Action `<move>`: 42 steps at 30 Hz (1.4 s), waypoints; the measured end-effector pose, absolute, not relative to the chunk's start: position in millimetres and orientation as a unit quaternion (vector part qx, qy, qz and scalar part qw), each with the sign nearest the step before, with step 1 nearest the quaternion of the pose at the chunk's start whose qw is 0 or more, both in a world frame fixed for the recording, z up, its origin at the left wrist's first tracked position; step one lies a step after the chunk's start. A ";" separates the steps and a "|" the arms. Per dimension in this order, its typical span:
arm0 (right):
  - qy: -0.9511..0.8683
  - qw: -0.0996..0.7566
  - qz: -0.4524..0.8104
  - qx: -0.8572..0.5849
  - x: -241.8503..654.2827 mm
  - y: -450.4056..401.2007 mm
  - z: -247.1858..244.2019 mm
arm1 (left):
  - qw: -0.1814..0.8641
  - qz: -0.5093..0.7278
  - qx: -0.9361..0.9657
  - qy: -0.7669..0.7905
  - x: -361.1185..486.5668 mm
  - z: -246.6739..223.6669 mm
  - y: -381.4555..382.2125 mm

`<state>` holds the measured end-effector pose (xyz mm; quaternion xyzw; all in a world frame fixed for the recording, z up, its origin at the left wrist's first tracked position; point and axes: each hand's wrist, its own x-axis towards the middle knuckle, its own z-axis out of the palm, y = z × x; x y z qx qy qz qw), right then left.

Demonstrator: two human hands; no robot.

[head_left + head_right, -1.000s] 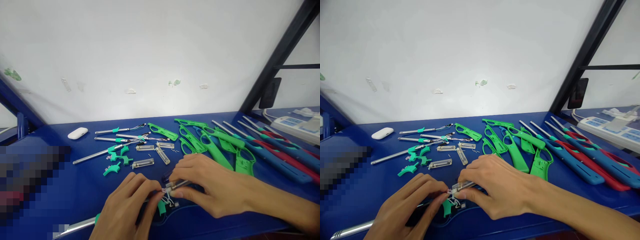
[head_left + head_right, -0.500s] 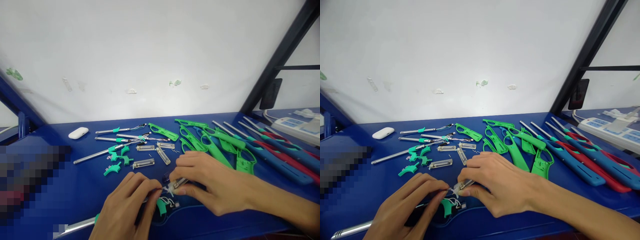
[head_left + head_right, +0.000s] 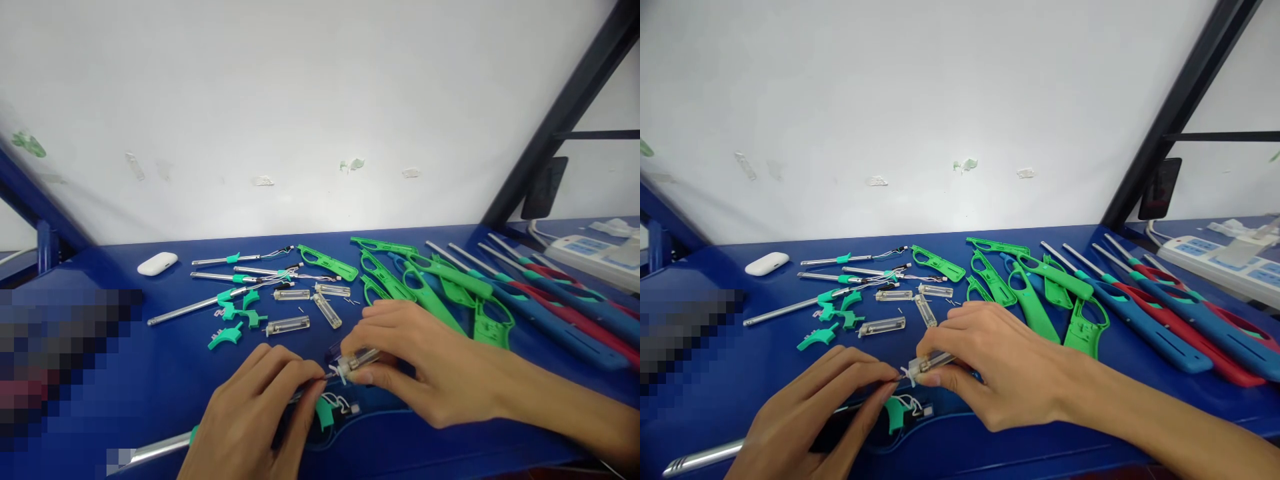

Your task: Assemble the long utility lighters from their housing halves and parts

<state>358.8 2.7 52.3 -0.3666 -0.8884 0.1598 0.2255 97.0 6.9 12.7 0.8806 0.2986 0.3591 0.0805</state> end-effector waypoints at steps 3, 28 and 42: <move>-0.888 0.226 0.153 -0.369 359.2 2.9 52.3 | 0.084 0.358 0.881 0.298 97.9 11.8 8.0; -0.894 0.245 0.132 -0.351 358.5 2.5 45.1 | 0.079 0.362 0.882 0.290 96.3 9.0 8.0; -0.899 0.255 0.118 -0.337 357.0 1.8 41.9 | 0.062 0.359 0.890 0.274 94.7 9.4 5.9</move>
